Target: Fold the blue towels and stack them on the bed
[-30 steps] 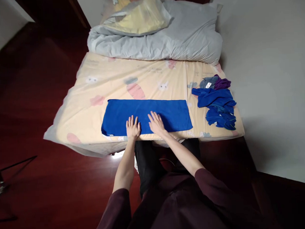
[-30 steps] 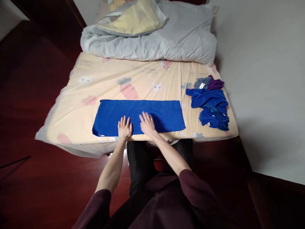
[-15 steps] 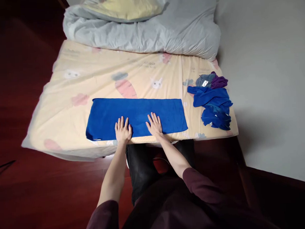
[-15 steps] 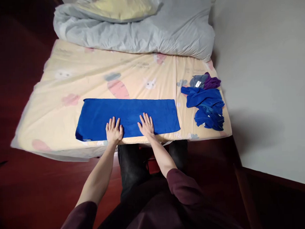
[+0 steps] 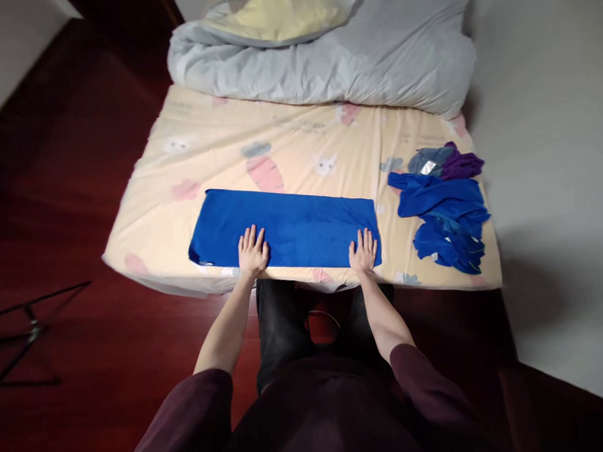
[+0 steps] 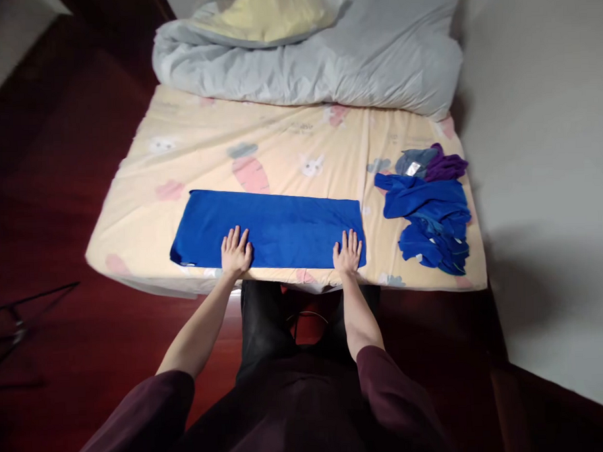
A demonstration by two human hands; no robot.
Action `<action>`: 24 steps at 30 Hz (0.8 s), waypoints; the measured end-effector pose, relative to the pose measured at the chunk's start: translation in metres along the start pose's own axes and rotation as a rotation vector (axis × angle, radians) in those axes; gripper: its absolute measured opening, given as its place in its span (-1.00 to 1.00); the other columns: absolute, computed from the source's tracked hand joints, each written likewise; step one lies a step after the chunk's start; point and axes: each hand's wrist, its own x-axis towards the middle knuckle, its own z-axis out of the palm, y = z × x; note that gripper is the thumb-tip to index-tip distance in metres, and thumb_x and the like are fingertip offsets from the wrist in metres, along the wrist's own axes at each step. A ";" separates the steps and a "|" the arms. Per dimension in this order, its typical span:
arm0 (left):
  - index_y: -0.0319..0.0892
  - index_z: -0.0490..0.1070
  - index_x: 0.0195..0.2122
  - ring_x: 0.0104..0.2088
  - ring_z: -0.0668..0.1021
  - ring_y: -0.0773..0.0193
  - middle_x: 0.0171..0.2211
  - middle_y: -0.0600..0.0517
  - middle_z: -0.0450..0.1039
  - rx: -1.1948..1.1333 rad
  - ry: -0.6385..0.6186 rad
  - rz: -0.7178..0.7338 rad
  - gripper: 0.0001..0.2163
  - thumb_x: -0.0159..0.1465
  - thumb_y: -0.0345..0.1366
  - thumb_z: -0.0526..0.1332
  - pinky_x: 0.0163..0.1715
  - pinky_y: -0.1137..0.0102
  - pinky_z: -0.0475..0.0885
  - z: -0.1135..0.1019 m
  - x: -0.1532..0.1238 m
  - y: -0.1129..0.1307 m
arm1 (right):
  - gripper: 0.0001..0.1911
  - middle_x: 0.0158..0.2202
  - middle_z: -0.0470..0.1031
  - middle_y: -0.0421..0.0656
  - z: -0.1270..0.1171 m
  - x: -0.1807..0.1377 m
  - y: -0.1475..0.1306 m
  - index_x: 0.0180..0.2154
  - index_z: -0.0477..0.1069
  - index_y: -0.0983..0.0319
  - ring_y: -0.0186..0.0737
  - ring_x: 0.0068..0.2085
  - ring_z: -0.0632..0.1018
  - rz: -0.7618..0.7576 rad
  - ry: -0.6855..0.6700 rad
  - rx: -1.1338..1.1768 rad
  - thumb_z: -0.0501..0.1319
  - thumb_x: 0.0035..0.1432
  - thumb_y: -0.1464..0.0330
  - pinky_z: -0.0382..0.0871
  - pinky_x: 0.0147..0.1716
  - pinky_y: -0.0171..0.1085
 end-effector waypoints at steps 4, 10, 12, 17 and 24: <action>-0.09 0.16 0.50 0.55 -0.06 0.00 0.56 -0.04 -0.12 0.023 -0.032 -0.057 -0.40 0.47 -0.04 -0.03 0.51 -0.06 -0.20 -0.019 0.007 -0.035 | -0.36 0.53 0.05 0.05 0.008 0.002 0.001 0.47 0.13 0.30 -0.02 0.53 0.05 -0.019 0.054 -0.005 -0.12 0.48 0.23 -0.12 0.48 0.16; -0.22 0.03 0.53 0.55 -0.09 -0.04 0.56 -0.13 -0.17 0.139 0.086 -0.416 -0.32 0.48 0.02 -0.11 0.50 -0.09 -0.17 -0.058 0.003 -0.114 | -0.37 0.49 0.15 0.09 0.010 0.003 0.002 0.44 0.19 0.29 0.00 0.51 0.12 -0.037 0.106 0.009 -0.06 0.44 0.27 -0.03 0.46 0.21; -0.26 0.00 0.54 0.55 -0.10 -0.04 0.56 -0.15 -0.19 0.148 0.089 -0.465 -0.31 0.49 0.03 -0.14 0.50 -0.07 -0.17 -0.061 0.002 -0.124 | -0.37 0.48 0.16 0.10 0.010 0.003 0.002 0.44 0.20 0.30 0.00 0.51 0.13 -0.043 0.116 0.010 -0.05 0.43 0.27 -0.02 0.46 0.20; -0.26 -0.04 0.55 0.56 -0.12 -0.03 0.57 -0.13 -0.24 0.146 0.078 -0.468 -0.29 0.49 0.05 -0.17 0.51 -0.04 -0.19 -0.059 0.004 -0.126 | -0.40 0.46 0.20 0.11 0.010 0.003 0.001 0.41 0.24 0.32 0.02 0.50 0.17 -0.046 0.145 0.010 -0.04 0.44 0.27 0.00 0.45 0.20; -0.40 -0.02 0.52 0.56 -0.19 -0.11 0.56 -0.25 -0.27 0.208 0.050 -0.372 -0.29 0.48 -0.01 -0.17 0.48 -0.15 -0.31 -0.060 0.017 -0.100 | -0.40 0.45 0.22 0.11 0.014 0.004 0.002 0.40 0.27 0.32 0.04 0.49 0.20 -0.053 0.165 0.013 -0.03 0.43 0.28 0.03 0.44 0.21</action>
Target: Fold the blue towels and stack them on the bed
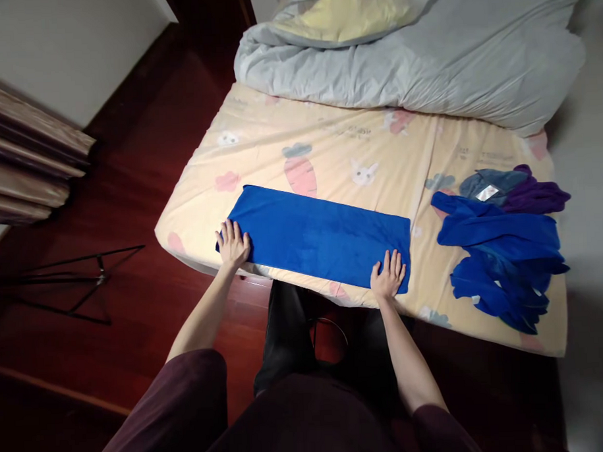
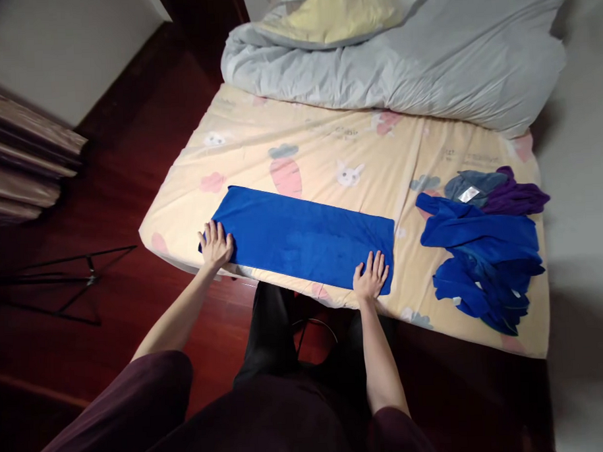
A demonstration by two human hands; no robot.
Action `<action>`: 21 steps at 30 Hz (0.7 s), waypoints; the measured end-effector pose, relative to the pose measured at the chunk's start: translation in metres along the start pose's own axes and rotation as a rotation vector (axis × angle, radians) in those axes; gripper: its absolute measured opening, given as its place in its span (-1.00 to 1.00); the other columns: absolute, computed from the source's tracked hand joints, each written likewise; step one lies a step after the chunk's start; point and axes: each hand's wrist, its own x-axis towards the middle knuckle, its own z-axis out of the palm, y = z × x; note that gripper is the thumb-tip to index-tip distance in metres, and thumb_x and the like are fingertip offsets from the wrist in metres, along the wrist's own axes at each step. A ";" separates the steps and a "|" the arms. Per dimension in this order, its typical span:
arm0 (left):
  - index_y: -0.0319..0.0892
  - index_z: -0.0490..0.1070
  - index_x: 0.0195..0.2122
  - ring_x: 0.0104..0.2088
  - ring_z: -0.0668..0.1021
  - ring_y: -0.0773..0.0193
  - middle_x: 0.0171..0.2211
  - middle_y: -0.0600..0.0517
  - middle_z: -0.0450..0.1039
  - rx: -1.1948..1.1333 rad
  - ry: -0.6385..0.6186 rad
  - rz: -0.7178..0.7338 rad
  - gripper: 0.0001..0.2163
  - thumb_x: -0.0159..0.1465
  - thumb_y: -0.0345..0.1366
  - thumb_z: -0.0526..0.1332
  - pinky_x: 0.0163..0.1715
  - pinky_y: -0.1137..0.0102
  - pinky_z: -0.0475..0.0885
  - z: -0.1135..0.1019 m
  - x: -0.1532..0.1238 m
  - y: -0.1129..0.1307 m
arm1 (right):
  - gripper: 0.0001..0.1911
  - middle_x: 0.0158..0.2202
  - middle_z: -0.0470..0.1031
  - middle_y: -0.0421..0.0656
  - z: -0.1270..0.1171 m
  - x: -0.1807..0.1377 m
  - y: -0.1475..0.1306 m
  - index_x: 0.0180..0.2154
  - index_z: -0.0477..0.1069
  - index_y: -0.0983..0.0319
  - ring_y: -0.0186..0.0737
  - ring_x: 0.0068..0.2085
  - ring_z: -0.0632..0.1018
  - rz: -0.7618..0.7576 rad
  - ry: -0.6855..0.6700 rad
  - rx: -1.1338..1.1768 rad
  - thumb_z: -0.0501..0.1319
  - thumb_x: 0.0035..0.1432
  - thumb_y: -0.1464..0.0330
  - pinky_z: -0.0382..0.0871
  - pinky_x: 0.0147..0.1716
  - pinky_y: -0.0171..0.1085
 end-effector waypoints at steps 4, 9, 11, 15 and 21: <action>-0.18 0.06 0.53 0.56 -0.22 -0.06 0.57 -0.07 -0.24 -0.040 -0.120 0.347 -0.33 0.47 0.02 -0.09 0.49 -0.11 -0.32 0.018 0.019 0.063 | -0.39 0.45 0.22 0.11 0.003 0.000 0.002 0.40 0.27 0.32 0.04 0.49 0.20 -0.003 0.013 0.001 -0.02 0.41 0.30 0.02 0.44 0.21; -0.12 0.13 0.51 0.55 -0.12 -0.18 0.56 -0.06 -0.12 -0.050 -0.174 0.390 -0.36 0.47 0.02 -0.05 0.46 -0.20 -0.25 0.035 0.080 0.102 | -0.37 0.45 0.22 0.11 0.003 0.001 0.002 0.41 0.24 0.32 0.06 0.49 0.20 -0.002 0.000 0.012 -0.01 0.38 0.32 0.02 0.44 0.22; -0.16 0.14 0.50 0.53 -0.07 -0.23 0.55 -0.10 -0.08 -0.036 -0.161 0.310 -0.37 0.46 -0.01 -0.02 0.44 -0.26 -0.19 0.028 0.111 0.090 | -0.36 0.45 0.22 0.11 0.003 0.001 0.001 0.42 0.23 0.31 0.07 0.48 0.21 0.005 -0.008 0.011 -0.01 0.37 0.32 0.02 0.44 0.23; -0.26 0.33 0.36 0.43 0.23 -0.13 0.42 -0.21 0.24 -0.008 -0.106 0.215 -0.48 0.43 -0.22 -0.02 0.41 -0.11 0.12 -0.002 0.174 0.047 | -0.36 0.45 0.23 0.10 0.002 0.002 0.000 0.41 0.24 0.30 0.06 0.48 0.22 0.016 -0.024 -0.003 -0.02 0.36 0.32 0.03 0.43 0.23; -0.27 0.55 0.06 0.13 0.52 -0.08 0.03 -0.22 0.58 0.120 -0.082 0.095 -0.63 0.31 -0.32 0.08 0.23 -0.02 0.40 -0.025 0.242 0.006 | -0.35 0.46 0.22 0.08 0.003 0.003 0.000 0.41 0.23 0.29 0.03 0.48 0.22 0.018 -0.043 -0.029 -0.02 0.35 0.32 0.03 0.43 0.20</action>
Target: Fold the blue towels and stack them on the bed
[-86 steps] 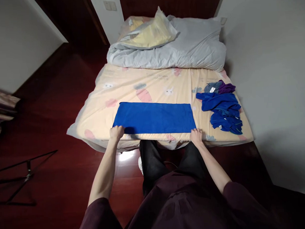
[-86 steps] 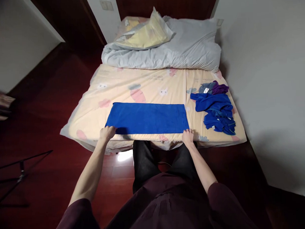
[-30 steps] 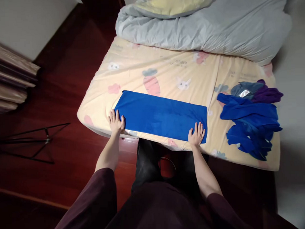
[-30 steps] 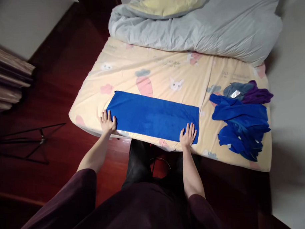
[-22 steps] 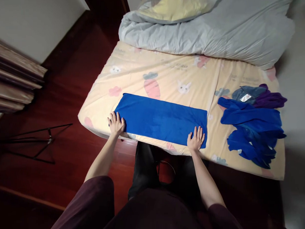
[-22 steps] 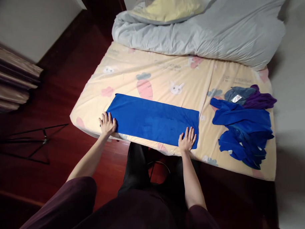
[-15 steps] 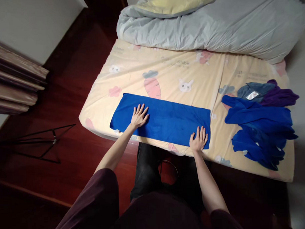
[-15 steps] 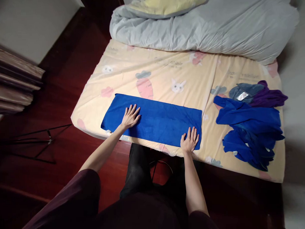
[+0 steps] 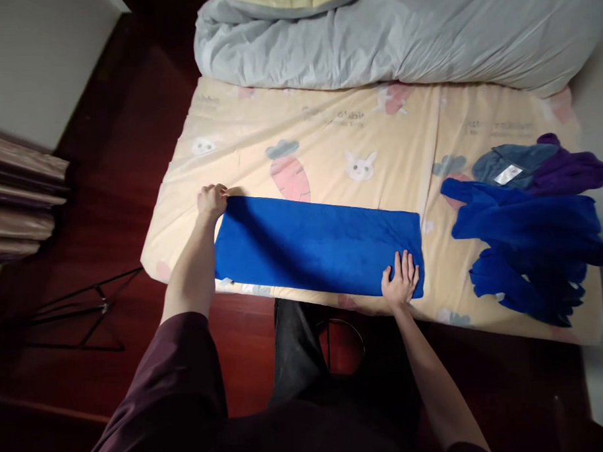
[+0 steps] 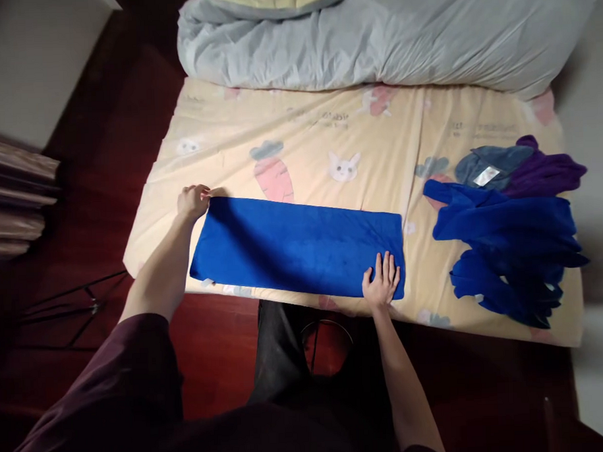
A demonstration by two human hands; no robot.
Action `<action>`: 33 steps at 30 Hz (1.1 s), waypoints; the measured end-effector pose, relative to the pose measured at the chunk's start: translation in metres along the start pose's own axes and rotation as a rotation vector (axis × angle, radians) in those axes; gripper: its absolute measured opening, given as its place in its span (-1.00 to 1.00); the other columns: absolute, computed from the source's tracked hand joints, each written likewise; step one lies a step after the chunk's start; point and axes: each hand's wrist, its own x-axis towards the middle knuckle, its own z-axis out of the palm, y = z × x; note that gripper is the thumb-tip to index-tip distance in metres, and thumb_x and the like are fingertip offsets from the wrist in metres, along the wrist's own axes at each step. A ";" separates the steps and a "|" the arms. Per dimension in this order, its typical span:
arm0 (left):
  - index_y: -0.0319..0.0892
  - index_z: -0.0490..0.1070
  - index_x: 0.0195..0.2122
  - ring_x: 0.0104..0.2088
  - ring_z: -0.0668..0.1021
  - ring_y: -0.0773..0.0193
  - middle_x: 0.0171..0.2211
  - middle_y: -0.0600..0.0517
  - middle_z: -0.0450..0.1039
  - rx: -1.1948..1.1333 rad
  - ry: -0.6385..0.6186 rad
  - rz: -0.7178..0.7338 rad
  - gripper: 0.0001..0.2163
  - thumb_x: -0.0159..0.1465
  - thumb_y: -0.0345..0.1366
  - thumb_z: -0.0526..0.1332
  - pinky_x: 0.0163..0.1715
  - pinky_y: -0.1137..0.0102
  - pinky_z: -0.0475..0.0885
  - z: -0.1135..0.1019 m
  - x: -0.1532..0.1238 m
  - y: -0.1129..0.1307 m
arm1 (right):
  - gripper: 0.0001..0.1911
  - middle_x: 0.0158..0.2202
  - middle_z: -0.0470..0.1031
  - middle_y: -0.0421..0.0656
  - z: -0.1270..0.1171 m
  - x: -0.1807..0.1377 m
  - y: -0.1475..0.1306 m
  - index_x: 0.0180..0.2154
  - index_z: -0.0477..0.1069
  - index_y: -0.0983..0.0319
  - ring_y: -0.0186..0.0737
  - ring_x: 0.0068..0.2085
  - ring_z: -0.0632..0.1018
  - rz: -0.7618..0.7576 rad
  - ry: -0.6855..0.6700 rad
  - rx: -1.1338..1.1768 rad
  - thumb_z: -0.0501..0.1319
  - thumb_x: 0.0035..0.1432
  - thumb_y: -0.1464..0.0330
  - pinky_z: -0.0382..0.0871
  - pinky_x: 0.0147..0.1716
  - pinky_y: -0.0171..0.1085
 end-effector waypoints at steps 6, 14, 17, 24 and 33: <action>-0.29 0.53 0.01 0.08 0.55 -0.07 0.02 -0.26 0.55 -0.019 -0.055 -0.011 -0.67 0.36 -0.31 0.07 0.18 0.03 0.44 0.007 0.008 0.013 | -0.35 0.46 0.22 0.07 0.001 0.000 0.000 0.42 0.23 0.30 0.05 0.48 0.23 0.002 -0.018 -0.024 -0.01 0.35 0.33 0.02 0.44 0.19; -0.18 0.19 0.44 0.50 0.10 -0.08 0.48 -0.17 0.11 -0.150 -0.066 0.341 -0.44 0.46 -0.14 -0.01 0.48 -0.10 -0.03 0.028 -0.072 0.036 | -0.34 0.48 0.18 0.06 0.002 -0.001 0.001 0.44 0.19 0.27 0.05 0.48 0.20 -0.001 -0.009 -0.024 -0.01 0.36 0.35 0.02 0.44 0.21; -0.28 0.08 0.49 0.54 -0.06 -0.16 0.53 -0.24 -0.04 -0.171 -0.012 0.071 -0.37 0.47 -0.07 -0.05 0.46 -0.23 -0.17 0.033 -0.079 0.029 | -0.33 0.47 0.19 0.07 0.003 -0.001 0.001 0.44 0.19 0.26 0.07 0.48 0.21 -0.009 0.014 -0.013 0.00 0.34 0.35 0.02 0.43 0.23; -0.25 0.02 0.53 0.56 -0.27 -0.04 0.57 -0.10 -0.28 -0.205 0.032 0.308 -0.34 0.48 -0.04 -0.07 0.51 -0.10 -0.28 0.045 -0.177 0.096 | -0.37 0.44 0.25 0.10 0.002 -0.001 -0.001 0.40 0.26 0.30 0.05 0.47 0.23 -0.021 0.052 0.012 0.00 0.36 0.33 0.02 0.43 0.23; -0.13 0.04 0.54 0.54 0.04 0.07 0.52 -0.03 0.02 -0.333 0.006 0.333 -0.37 0.43 -0.23 -0.04 0.53 -0.03 -0.16 0.079 -0.286 0.122 | -0.36 0.48 0.18 0.04 -0.006 -0.002 -0.005 0.42 0.24 0.30 -0.02 0.50 0.15 0.011 -0.032 -0.030 -0.06 0.38 0.34 -0.01 0.45 0.16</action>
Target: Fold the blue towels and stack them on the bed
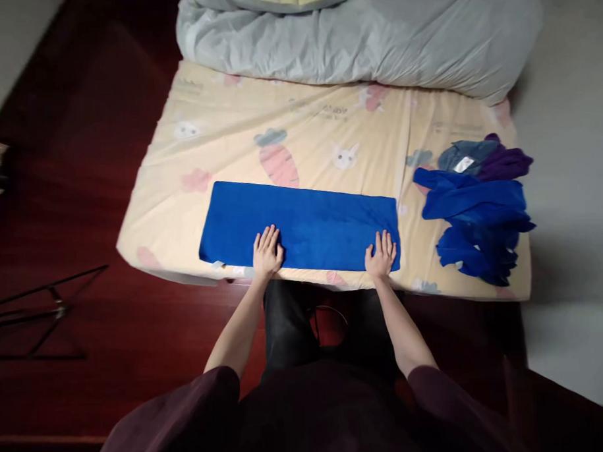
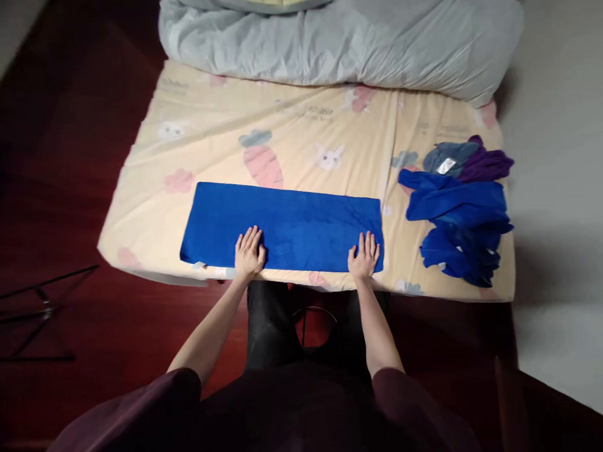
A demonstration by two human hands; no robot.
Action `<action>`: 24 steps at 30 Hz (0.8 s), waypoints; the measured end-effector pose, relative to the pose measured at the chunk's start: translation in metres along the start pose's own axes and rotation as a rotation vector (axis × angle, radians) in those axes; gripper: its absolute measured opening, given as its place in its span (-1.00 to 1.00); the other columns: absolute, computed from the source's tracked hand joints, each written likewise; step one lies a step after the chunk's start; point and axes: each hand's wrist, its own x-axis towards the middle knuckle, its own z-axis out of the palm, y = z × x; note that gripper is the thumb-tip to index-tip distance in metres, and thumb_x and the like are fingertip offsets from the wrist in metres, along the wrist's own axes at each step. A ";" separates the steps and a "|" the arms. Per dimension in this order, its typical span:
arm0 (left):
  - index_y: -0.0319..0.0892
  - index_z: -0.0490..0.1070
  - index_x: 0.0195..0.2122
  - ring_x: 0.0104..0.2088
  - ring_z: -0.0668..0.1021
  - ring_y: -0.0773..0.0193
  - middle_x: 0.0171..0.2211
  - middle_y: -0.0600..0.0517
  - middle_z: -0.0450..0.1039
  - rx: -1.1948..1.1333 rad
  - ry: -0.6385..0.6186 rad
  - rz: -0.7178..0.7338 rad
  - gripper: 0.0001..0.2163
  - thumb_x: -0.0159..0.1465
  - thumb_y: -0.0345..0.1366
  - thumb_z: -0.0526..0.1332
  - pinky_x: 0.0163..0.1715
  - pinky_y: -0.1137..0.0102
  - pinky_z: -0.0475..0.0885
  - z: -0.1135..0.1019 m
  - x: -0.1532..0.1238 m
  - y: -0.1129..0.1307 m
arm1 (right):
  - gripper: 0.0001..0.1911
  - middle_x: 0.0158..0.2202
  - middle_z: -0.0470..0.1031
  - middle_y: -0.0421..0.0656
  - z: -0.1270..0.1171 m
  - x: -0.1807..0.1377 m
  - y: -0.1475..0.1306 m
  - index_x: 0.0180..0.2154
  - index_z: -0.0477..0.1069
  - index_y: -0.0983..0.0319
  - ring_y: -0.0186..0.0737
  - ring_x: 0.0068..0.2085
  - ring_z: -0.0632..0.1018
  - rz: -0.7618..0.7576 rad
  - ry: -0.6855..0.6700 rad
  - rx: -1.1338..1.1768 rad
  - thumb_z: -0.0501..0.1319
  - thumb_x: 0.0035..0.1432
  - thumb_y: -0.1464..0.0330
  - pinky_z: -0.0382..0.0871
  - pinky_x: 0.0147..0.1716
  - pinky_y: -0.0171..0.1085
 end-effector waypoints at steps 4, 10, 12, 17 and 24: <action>-0.13 0.08 0.52 0.53 0.06 0.08 0.51 -0.03 0.06 -0.007 0.023 -0.015 -0.38 0.42 -0.25 -0.05 0.53 -0.03 -0.17 0.000 0.007 -0.001 | -0.37 0.50 0.14 0.02 -0.003 0.000 -0.003 0.43 0.22 0.31 -0.05 0.51 0.12 0.016 -0.023 -0.005 -0.10 0.42 0.32 -0.07 0.47 0.13; -0.14 0.07 0.52 0.52 0.10 0.06 0.49 -0.05 0.10 -0.035 0.053 -0.017 -0.35 0.38 -0.26 0.00 0.53 -0.01 -0.17 0.003 0.004 0.000 | -0.37 0.53 0.05 0.04 -0.014 -0.002 -0.001 0.47 0.13 0.30 -0.05 0.53 0.05 0.020 -0.099 -0.006 -0.11 0.48 0.24 -0.12 0.49 0.14; -0.14 0.07 0.52 0.52 0.10 0.08 0.49 -0.04 0.11 -0.052 0.058 -0.014 -0.35 0.38 -0.26 -0.01 0.54 0.01 -0.16 0.004 0.005 -0.001 | -0.35 0.55 -0.03 0.07 -0.019 -0.003 -0.013 0.48 0.09 0.31 0.02 0.55 -0.01 0.039 -0.122 -0.016 -0.10 0.49 0.21 -0.15 0.48 0.20; -0.14 0.04 0.53 0.52 0.11 0.07 0.49 -0.04 0.11 -0.061 0.066 -0.030 -0.34 0.38 -0.26 -0.02 0.53 0.01 -0.15 0.005 0.006 -0.003 | -0.37 0.58 -0.15 -0.03 -0.015 0.000 -0.088 0.50 0.06 0.20 -0.02 0.57 -0.11 -0.187 -0.231 0.063 -0.07 0.53 0.17 -0.23 0.51 0.13; -0.22 0.09 0.51 0.48 0.21 0.04 0.45 -0.13 0.20 -0.101 0.110 -0.046 -0.34 0.36 -0.27 0.02 0.52 0.04 -0.09 0.005 0.005 -0.002 | -0.34 0.58 -0.20 -0.09 0.010 0.045 -0.114 0.52 0.00 0.19 -0.03 0.57 -0.17 -0.109 -0.281 0.055 -0.08 0.53 0.13 -0.27 0.52 0.12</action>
